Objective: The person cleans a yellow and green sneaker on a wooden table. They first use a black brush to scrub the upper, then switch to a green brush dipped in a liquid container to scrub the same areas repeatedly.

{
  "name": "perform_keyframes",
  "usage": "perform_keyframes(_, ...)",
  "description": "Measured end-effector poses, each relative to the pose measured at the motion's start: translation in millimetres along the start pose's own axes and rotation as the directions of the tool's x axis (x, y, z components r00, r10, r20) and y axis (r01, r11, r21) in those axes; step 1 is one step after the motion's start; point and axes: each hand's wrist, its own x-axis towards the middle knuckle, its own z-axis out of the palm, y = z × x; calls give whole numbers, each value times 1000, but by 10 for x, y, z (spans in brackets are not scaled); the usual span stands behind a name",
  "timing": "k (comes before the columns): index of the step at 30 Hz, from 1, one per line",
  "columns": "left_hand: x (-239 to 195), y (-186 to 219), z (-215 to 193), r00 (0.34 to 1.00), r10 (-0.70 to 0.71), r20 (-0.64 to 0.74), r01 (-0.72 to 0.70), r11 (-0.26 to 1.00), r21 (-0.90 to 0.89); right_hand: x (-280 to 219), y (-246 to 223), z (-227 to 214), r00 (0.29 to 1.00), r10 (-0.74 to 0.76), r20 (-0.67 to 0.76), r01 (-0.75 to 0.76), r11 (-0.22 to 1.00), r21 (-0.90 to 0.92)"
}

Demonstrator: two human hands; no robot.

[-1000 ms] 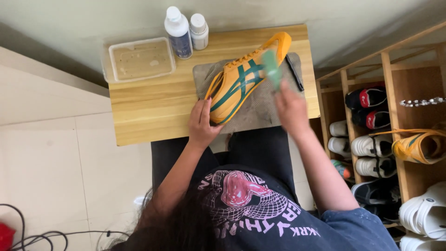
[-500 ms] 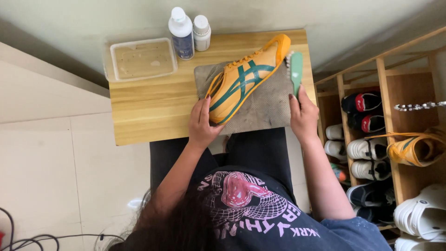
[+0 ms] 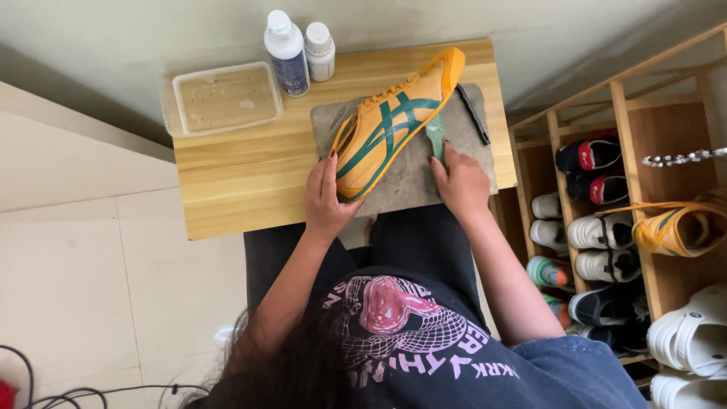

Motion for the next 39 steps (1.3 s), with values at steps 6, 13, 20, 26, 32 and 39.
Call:
perform_keyframes(6,-41,-30,23,1000,-1,-8,1,1000,1,-156,730,48,975,45,-219,-45,999,4)
perform_keyframes(13,-52,-40,39,1000,18,-10,-18,1000,25,-435,1097,134,871,491,17,-450,783,430)
perform_keyframes(20,1,2,-12,1000,8,3,-8,1000,18,-336,1076,356,919,335,-210,-214,867,450)
perform_keyframes(26,-24,-38,2,1000,26,13,-26,1000,2,-207,486,274,930,168,-327,87,764,640)
perform_keyframes(32,-8,-22,-6,1000,23,10,-23,1000,-1,-145,-141,20,848,-168,-503,385,847,366)
perform_keyframes(39,-26,-32,-16,1000,13,26,-13,1000,2,-310,10,428,891,-369,-265,390,921,27)
